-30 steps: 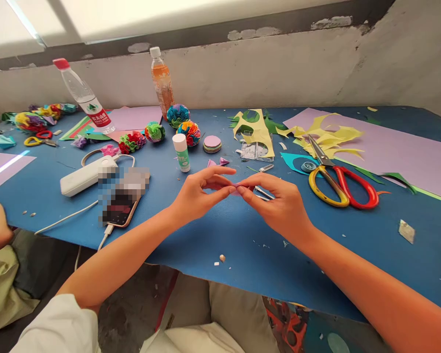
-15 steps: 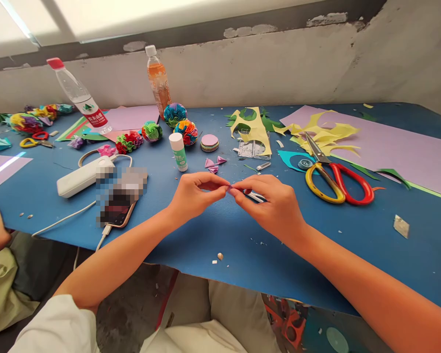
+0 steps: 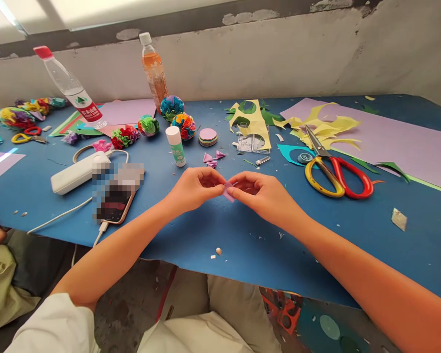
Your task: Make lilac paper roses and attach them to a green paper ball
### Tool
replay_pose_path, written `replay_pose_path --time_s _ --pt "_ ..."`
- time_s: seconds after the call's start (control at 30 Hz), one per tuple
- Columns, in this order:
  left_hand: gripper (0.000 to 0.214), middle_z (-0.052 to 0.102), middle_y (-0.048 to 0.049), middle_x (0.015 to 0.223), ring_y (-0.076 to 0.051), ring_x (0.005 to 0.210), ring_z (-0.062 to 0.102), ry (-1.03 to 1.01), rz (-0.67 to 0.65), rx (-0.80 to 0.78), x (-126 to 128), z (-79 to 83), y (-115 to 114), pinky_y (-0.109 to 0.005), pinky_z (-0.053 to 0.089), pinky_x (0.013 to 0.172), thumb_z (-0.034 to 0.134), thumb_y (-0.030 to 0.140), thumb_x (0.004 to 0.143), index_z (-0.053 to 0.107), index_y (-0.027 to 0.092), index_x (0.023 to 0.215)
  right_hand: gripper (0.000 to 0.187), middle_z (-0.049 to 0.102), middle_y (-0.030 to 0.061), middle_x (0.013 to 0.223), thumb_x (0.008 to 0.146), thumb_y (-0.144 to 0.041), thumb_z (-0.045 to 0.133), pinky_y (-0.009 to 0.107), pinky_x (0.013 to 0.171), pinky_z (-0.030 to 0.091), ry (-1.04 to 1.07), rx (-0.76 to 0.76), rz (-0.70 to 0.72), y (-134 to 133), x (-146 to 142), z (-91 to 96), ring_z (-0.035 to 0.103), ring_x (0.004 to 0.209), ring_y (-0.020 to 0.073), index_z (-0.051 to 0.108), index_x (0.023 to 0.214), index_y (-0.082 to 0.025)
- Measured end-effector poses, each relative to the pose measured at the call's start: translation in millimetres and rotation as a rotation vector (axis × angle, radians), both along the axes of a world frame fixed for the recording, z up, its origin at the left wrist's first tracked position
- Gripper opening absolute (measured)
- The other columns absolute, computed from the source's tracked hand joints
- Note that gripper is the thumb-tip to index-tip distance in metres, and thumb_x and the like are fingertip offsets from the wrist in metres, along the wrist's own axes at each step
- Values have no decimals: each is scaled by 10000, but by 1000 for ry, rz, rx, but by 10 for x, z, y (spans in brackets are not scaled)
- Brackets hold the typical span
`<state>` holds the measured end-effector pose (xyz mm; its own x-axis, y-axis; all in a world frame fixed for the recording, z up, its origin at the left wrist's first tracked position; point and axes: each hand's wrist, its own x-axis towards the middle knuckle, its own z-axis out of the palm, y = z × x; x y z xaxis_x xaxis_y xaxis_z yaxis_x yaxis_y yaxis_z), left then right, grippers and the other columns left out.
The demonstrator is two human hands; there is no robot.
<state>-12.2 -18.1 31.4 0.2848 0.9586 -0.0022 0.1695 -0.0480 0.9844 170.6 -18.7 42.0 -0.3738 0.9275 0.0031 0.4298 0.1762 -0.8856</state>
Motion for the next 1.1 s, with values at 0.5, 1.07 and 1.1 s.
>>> replay_pose_path --time_s 0.5,1.07,1.1 --pt "149 658 2 744 -115 645 549 581 -255 63 -60 45 -21 -214 383 567 590 269 746 639 169 844 107 648 50 825 803 -202 585 285 694 406 -494 394 271 24 7 -179 557 763 173 679 754 -183" --pt "194 660 -16 823 -136 671 547 854 -264 296 -22 -18 -76 -229 332 561 536 304 803 699 208 762 222 639 68 865 918 -248 477 297 704 414 -631 755 558 146 91 -214 540 775 180 685 870 -186" --pt "209 661 -19 830 -136 676 548 864 -278 319 -29 -4 -86 -230 325 566 528 304 818 714 216 778 228 638 66 847 918 -232 473 299 695 404 -673 782 567 142 93 -194 535 766 181 690 864 -189"
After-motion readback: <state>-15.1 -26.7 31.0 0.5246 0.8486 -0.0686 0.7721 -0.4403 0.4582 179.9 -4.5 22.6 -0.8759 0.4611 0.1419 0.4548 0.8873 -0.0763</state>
